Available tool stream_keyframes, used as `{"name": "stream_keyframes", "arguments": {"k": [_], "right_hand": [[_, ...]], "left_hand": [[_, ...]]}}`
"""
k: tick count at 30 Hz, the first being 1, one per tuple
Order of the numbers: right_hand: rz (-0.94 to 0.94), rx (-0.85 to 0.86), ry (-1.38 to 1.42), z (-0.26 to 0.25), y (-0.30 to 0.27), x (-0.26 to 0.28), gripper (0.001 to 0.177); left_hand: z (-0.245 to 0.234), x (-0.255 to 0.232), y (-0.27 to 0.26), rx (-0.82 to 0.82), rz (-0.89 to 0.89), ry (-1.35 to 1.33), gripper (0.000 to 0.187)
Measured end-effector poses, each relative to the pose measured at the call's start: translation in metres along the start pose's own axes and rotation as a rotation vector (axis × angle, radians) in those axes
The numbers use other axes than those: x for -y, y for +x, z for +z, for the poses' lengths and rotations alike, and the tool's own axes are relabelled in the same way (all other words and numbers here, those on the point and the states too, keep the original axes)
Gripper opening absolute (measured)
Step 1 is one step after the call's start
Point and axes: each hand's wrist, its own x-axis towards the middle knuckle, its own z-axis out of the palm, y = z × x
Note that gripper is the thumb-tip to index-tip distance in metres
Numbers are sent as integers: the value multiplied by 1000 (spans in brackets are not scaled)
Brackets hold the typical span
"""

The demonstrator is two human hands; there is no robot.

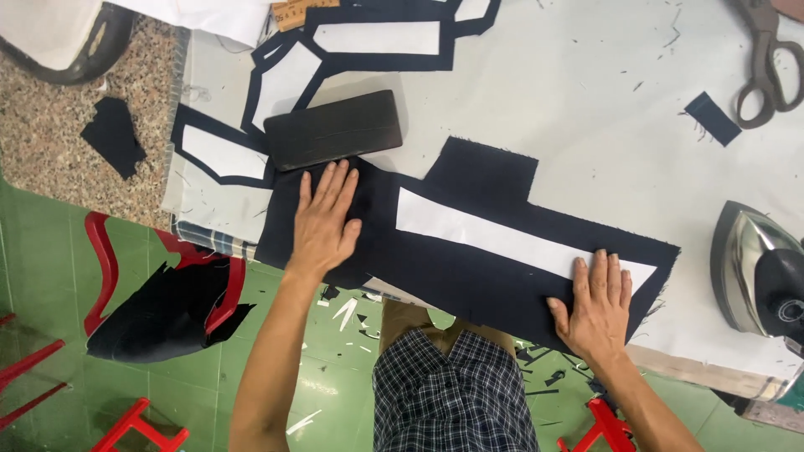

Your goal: The person irons a dark fabric piece with a white paper template placed on top, using a steam iron and a small wooden block. They repeatedly press and smooth the fabric, adjust the template, and trim excess paper with scissors.

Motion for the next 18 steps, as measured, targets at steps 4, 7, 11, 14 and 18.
{"name": "stream_keyframes", "arguments": {"k": [4, 7, 11, 14, 18], "right_hand": [[-1, -18, -4, 1, -2, -3, 80], [3, -44, 1, -2, -2, -2, 80], [36, -96, 52, -8, -5, -1, 76], [51, -126, 82, -13, -1, 3, 76], [53, -146, 91, -17, 1, 15, 74]], "left_hand": [[-1, 12, 7, 9, 104, 50, 67], [-16, 0, 22, -261, 198, 254, 37], [-22, 1, 56, -222, -5, 377, 52], [-13, 5, 85, -114, -82, 340, 57], [10, 1, 126, -180, -78, 295, 56]]}}
